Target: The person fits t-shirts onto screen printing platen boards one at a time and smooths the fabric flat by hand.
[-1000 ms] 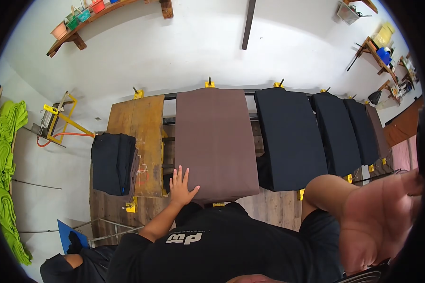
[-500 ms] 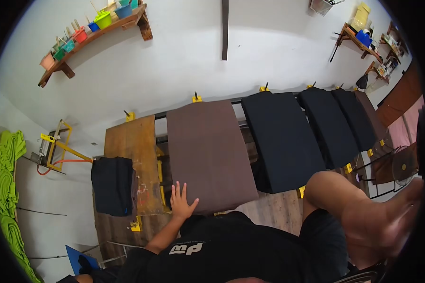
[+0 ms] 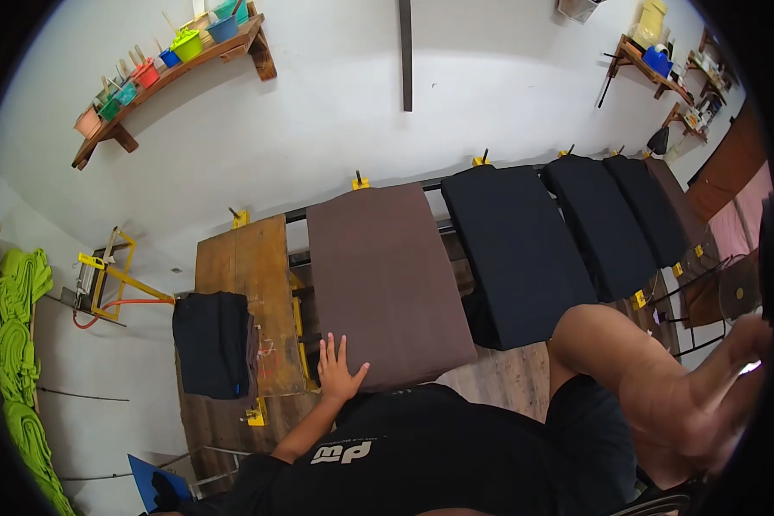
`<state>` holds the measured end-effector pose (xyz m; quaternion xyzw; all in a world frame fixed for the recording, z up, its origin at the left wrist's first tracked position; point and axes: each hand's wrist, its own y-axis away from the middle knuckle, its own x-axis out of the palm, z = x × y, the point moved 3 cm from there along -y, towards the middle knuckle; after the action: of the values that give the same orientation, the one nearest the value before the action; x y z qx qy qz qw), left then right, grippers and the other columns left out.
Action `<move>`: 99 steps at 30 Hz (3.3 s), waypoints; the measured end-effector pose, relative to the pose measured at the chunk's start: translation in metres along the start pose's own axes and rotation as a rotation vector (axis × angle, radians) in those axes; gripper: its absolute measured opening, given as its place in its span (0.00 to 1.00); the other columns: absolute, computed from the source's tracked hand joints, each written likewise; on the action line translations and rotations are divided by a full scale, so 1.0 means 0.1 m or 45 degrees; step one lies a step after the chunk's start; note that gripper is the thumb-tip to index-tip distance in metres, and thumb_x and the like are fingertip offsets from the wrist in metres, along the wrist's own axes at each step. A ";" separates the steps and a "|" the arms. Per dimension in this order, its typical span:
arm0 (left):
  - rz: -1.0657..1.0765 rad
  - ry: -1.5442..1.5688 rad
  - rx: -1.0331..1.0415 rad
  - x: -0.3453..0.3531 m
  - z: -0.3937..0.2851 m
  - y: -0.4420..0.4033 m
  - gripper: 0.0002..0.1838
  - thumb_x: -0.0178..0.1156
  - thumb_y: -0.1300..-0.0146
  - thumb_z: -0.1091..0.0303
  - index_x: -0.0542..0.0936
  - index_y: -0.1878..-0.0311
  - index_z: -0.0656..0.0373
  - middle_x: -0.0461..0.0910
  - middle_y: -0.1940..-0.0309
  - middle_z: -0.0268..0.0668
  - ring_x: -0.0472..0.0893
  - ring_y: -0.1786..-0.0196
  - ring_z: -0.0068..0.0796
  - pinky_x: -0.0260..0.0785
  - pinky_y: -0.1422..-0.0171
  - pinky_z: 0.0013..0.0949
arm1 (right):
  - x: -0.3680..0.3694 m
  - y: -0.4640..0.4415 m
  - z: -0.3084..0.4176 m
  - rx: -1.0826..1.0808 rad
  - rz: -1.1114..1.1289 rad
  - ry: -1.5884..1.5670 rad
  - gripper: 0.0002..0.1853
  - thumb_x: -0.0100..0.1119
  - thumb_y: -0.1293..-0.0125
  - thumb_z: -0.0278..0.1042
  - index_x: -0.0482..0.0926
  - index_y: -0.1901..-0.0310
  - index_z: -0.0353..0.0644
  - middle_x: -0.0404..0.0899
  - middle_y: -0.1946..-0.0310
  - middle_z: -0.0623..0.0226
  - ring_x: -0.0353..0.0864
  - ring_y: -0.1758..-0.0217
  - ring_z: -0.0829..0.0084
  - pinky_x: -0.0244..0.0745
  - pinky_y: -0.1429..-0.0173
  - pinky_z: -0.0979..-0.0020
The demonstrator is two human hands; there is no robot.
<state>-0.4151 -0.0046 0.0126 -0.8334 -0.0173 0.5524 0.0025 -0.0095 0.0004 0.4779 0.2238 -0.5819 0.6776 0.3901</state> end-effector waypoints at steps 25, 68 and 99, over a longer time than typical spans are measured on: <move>0.080 -0.194 0.416 0.34 -0.28 0.39 0.43 0.52 0.25 0.35 0.59 0.14 0.44 0.51 0.13 0.47 0.52 0.13 0.53 0.38 0.15 0.69 | -3.31 3.58 -0.66 0.629 2.343 1.661 0.45 0.53 0.23 0.60 0.52 0.15 0.42 0.46 0.12 0.55 0.44 0.10 0.53 0.40 0.11 0.47; 1.035 1.616 -1.031 1.53 0.58 0.56 0.39 0.73 0.32 0.44 0.78 0.33 0.70 0.83 0.40 0.44 0.86 0.42 0.39 0.80 0.38 0.45 | -3.84 3.99 -1.09 3.046 0.978 0.910 0.19 0.86 0.42 0.45 0.84 0.63 0.44 0.79 0.71 0.75 0.71 0.72 0.79 0.67 0.68 0.76; 0.450 1.050 -1.225 1.72 1.33 0.98 0.33 0.65 0.27 0.43 0.82 0.36 0.65 0.85 0.45 0.48 0.84 0.44 0.41 0.78 0.37 0.44 | -4.77 3.58 -0.87 2.407 0.665 1.509 0.15 0.60 0.26 0.35 0.82 0.41 0.49 0.87 0.52 0.72 0.79 0.61 0.74 0.75 0.55 0.66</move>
<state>-0.4679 -0.0992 -0.2001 -0.8752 -0.1228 0.1103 -0.4548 0.0054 -0.0503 -0.1221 -0.0547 0.4068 0.9031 0.1262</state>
